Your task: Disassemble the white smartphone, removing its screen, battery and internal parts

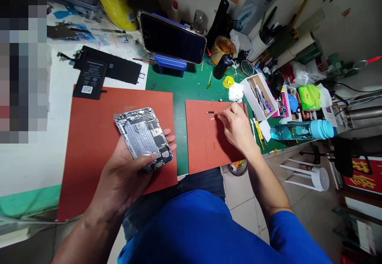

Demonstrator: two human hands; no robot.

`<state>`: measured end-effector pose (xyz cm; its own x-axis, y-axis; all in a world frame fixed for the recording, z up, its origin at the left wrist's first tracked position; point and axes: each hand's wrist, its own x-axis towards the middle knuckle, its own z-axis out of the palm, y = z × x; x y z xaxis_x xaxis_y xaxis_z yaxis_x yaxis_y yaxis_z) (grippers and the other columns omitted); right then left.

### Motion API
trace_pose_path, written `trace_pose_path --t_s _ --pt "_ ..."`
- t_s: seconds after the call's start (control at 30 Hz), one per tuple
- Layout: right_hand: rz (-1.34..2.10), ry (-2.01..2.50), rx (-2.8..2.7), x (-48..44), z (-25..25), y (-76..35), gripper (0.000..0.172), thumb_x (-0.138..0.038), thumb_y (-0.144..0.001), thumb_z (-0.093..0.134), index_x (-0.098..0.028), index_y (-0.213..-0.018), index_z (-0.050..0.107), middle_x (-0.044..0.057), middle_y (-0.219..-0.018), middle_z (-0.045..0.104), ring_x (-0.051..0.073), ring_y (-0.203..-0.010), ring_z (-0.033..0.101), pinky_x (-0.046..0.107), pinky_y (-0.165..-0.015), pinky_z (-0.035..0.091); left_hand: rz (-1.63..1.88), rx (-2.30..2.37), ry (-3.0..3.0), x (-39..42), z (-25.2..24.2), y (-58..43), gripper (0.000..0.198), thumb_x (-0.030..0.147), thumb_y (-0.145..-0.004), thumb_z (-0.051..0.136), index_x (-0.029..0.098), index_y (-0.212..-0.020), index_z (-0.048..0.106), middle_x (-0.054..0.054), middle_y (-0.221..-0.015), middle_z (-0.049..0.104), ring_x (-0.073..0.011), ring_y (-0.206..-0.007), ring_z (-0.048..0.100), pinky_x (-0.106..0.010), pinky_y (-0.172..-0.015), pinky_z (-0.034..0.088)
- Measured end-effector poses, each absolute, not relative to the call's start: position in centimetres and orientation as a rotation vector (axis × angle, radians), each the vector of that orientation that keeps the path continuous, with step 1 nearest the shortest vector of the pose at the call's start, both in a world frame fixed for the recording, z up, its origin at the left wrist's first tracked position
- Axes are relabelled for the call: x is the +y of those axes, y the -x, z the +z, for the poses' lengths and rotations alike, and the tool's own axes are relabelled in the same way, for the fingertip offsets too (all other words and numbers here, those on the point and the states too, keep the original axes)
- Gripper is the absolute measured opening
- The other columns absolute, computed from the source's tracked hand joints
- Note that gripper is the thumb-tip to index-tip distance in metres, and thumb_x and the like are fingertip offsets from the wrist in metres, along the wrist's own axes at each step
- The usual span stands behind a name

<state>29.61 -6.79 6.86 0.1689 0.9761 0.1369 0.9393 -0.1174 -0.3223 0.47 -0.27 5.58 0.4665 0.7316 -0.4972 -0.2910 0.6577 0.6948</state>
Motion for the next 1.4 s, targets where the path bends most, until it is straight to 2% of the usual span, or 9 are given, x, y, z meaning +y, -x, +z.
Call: trace_pose_path --t_s 0.1,0.23,0.4,0.5,0.7,0.87,1.17,1.4 --pt "0.078 2.089 -1.676 -8.5 8.2 -29.1 0.021 -0.019 -0.11 0.054 -0.021 -0.098 0.071 0.006 -0.093 0.059 0.022 -0.087 0.059 0.037 -0.078 0.048 0.661 0.869 -0.575 -0.3 5.3 -0.4 0.089 0.02 -0.07 0.094 0.028 -0.152 0.06 -0.014 -0.142 0.076 -0.0396 -0.132 0.074 -0.047 -0.112 0.064" --pt "0.076 2.076 -1.484 -11.4 9.2 -26.9 0.018 -0.028 -0.109 0.063 -0.023 -0.094 0.071 0.003 -0.087 0.065 0.019 -0.078 0.062 0.035 -0.074 0.051 0.67 0.856 -0.589 -0.3 5.0 -0.4 0.087 0.021 -0.073 0.093 0.028 -0.153 0.059 -0.013 -0.142 0.075 -0.0391 -0.131 0.074 -0.048 -0.112 0.065" --pt "0.352 1.929 -1.468 -13.7 8.8 -22.4 0.012 -0.023 -0.108 0.064 -0.026 -0.107 0.075 0.004 -0.091 0.076 0.021 -0.078 0.07 0.037 -0.071 0.058 0.708 0.804 -0.568 -0.8 4.9 -0.7 0.089 0.023 -0.075 0.093 0.028 -0.155 0.056 -0.014 -0.141 0.075 -0.0407 -0.131 0.073 -0.056 -0.11 0.066" --pt "0.512 1.773 -1.561 -13.5 8.5 -20.3 0.015 -0.018 -0.107 0.065 -0.027 -0.112 0.076 0.005 -0.095 0.078 0.021 -0.082 0.073 0.039 -0.073 0.062 0.719 0.753 -0.546 -0.9 4.6 -0.8 0.091 0.024 -0.076 0.093 0.027 -0.157 0.051 -0.015 -0.141 0.075 -0.0411 -0.135 0.07 -0.058 -0.112 0.063" --pt "0.558 1.629 -1.692 -11.0 8.2 -18.3 0.02 -0.017 -0.108 0.066 -0.026 -0.121 0.077 0.005 -0.096 0.067 0.019 -0.083 0.068 0.037 -0.071 0.061 0.725 0.721 -0.578 -1.0 4.2 -0.8 0.085 0.016 -0.083 0.081 0.027 -0.158 0.044 -0.015 -0.145 0.072 -0.0405 -0.139 0.067 -0.063 -0.116 0.059" --pt "0.556 1.626 -1.831 -9.2 7.1 -18.0 0.025 -0.019 -0.11 0.06 -0.026 -0.127 0.076 0.006 -0.1 0.059 0.02 -0.088 0.062 0.037 -0.072 0.058 0.73 0.679 -0.604 -1.2 3.9 -0.9 0.07 0.009 -0.086 0.072 0.026 -0.15 0.049 -0.013 -0.147 0.072 -0.0376 -0.139 0.069 -0.064 -0.121 0.054" --pt "0.455 1.655 -1.916 -8.7 5.6 -18.2 0.029 -0.017 -0.111 0.054 -0.027 -0.127 0.075 0.007 -0.1 0.056 0.022 -0.09 0.058 0.037 -0.072 0.055 0.73 0.671 -0.63 -1.3 3.7 -1.0 0.067 0.008 -0.086 0.07 0.028 -0.148 0.052 -0.01 -0.147 0.071 -0.0366 -0.141 0.067 -0.065 -0.124 0.051" --pt "0.558 1.648 -1.891 -8.1 5.9 -18.5 0.026 -0.019 -0.111 0.056 -0.028 -0.126 0.075 0.007 -0.104 0.059 0.023 -0.098 0.065 0.04 -0.079 0.061 0.732 0.672 -0.645 -1.5 3.0 -1.0 0.069 0.007 -0.085 0.069 0.027 -0.15 0.054 -0.011 -0.148 0.071 -0.0366 -0.146 0.063 -0.064 -0.127 0.048"
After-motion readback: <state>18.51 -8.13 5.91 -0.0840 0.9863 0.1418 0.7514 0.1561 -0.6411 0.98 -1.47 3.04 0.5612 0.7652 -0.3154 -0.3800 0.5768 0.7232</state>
